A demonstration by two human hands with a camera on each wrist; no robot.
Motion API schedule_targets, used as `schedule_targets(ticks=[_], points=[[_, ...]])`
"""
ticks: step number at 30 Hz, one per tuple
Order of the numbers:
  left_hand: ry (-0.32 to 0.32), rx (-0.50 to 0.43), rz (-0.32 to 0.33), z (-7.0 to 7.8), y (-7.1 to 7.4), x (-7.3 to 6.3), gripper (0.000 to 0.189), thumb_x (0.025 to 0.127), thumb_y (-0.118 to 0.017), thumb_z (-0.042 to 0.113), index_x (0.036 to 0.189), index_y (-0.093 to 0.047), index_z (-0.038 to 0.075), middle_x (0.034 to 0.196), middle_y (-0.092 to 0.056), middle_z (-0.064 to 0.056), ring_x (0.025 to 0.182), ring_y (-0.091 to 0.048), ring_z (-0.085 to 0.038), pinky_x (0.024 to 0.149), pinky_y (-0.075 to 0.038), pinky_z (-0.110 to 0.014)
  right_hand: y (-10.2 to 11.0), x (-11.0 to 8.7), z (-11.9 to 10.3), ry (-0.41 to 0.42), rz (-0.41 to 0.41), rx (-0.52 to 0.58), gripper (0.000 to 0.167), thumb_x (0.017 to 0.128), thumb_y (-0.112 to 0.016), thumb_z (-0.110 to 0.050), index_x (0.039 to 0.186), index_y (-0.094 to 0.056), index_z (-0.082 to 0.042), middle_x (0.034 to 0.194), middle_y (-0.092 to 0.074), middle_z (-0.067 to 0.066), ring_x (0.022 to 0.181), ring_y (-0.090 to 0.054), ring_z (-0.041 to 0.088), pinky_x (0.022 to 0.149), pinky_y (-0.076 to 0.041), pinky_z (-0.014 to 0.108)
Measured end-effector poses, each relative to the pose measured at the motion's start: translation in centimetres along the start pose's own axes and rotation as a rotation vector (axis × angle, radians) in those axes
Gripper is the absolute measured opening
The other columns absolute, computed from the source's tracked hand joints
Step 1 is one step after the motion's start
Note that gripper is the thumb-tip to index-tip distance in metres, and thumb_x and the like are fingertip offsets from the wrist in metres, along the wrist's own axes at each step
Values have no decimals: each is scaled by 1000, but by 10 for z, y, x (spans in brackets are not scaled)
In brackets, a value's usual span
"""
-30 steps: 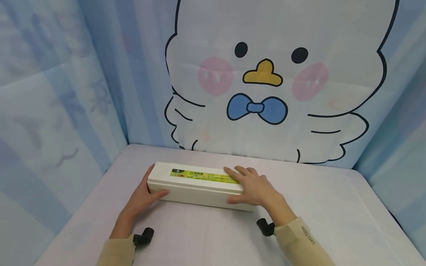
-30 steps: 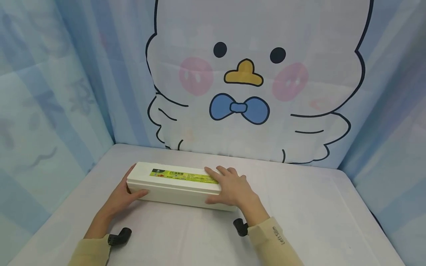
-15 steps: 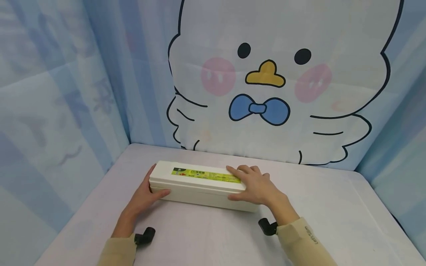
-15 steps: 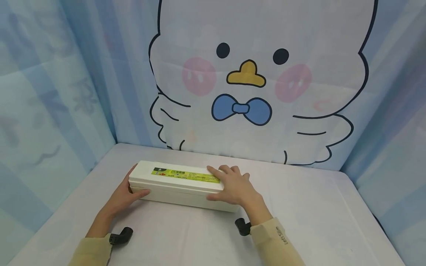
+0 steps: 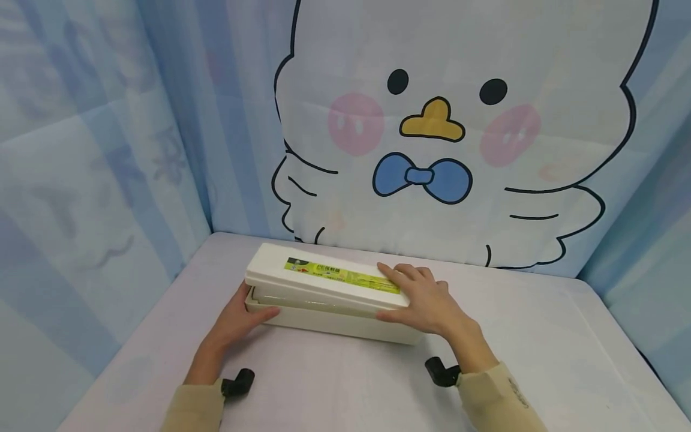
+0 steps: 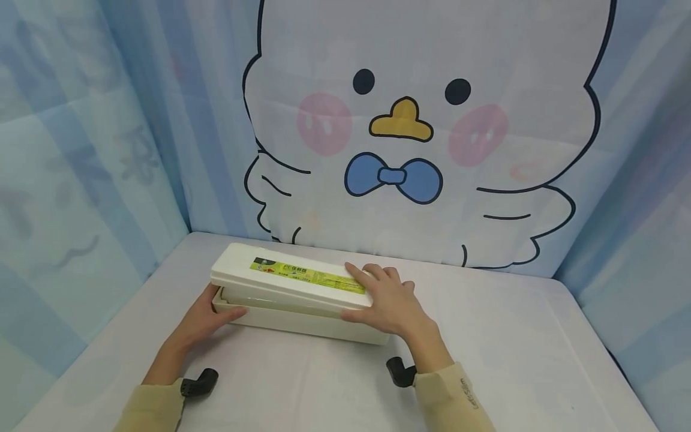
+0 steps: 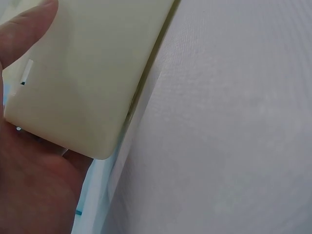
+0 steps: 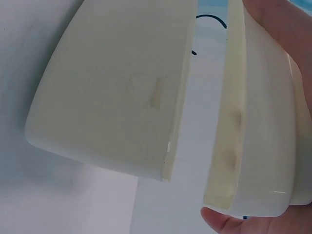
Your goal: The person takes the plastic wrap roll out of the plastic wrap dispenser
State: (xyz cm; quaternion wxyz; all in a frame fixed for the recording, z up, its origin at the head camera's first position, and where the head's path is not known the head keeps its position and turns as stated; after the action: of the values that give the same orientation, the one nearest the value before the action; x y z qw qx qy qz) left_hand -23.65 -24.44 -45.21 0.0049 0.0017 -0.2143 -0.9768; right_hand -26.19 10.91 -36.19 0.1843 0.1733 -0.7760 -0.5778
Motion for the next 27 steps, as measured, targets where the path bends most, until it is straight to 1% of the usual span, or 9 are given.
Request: schedule_targets(ticks=[5, 7, 8, 10, 14, 17, 20, 24, 27], points=[[29, 40, 2, 4, -1, 1, 107, 86, -81, 37, 164, -10, 16, 164, -20, -22, 148, -20, -44, 116, -16, -66, 9, -12, 10, -28, 42, 35, 94, 81, -68, -72, 159, -36, -30, 151, -46, 7, 132, -39, 38, 89, -40, 69], [30, 65, 3, 5, 0, 2, 108, 86, -81, 37, 164, -9, 18, 165, -17, -21, 149, -17, -44, 115, -15, -67, 13, -17, 13, -42, 56, 45, 95, 81, -67, -73, 159, -35, -29, 151, -46, 8, 133, -39, 39, 89, -40, 69], [26, 74, 4, 5, 0, 2, 109, 86, -81, 37, 164, -9, 18, 166, -15, -20, 150, -15, -44, 115, -14, -67, 15, -20, 15, -50, 62, 48, 95, 81, -67, -74, 159, -35, -29, 151, -45, 8, 133, -39, 39, 89, -39, 70], [-2, 93, 8, 5, 1, 3, 107, 86, -81, 35, 164, -9, 16, 167, -11, -18, 151, -11, -43, 116, -12, -66, 18, -26, 18, -66, 70, 50, 96, 81, -66, -74, 159, -34, -29, 152, -44, 9, 134, -38, 39, 90, -39, 69], [-50, 138, 21, 6, 3, 5, 102, 88, -78, 37, 163, -13, 12, 169, -6, -13, 152, -8, -41, 116, -10, -66, 25, -35, 25, -92, 86, 51, 95, 82, -72, -66, 160, -33, -28, 153, -43, 10, 135, -35, 39, 90, -38, 69], [-74, 164, 35, 6, 5, 6, 97, 91, -75, 39, 163, -16, 10, 169, -6, -11, 152, -7, -39, 116, -11, -66, 30, -41, 29, -105, 101, 42, 93, 83, -74, -61, 160, -33, -27, 153, -42, 11, 135, -35, 40, 89, -38, 69], [-95, 183, 50, 8, 5, 7, 92, 93, -72, 40, 162, -20, 9, 169, -9, -12, 152, -8, -39, 116, -12, -65, 34, -47, 33, -120, 112, 33, 95, 83, -73, -63, 160, -33, -26, 153, -41, 12, 135, -34, 42, 89, -38, 71], [-97, 215, 59, 12, 3, 6, 87, 96, -67, 42, 161, -22, 7, 167, -13, -16, 151, -11, -40, 117, -13, -64, 37, -55, 39, -144, 117, 23, 96, 82, -72, -66, 160, -34, -24, 153, -41, 13, 135, -34, 43, 88, -37, 72], [-111, 230, 65, 15, 2, 6, 83, 98, -65, 42, 160, -23, 6, 167, -15, -18, 151, -12, -41, 117, -13, -64, 39, -60, 43, -167, 115, 20, 97, 82, -72, -66, 160, -33, -24, 153, -40, 14, 134, -33, 44, 87, -37, 72]])
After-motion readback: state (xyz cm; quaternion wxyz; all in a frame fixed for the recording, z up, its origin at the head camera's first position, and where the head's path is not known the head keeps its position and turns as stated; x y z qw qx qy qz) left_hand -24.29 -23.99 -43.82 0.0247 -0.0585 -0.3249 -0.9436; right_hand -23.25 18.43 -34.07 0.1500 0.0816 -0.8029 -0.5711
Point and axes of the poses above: each hand's wrist, its own x-axis towards the middle knuckle, its own y-axis out of the back of the hand, z = x × y, the point moved 5 cm from there along x, towards the middle knuckle
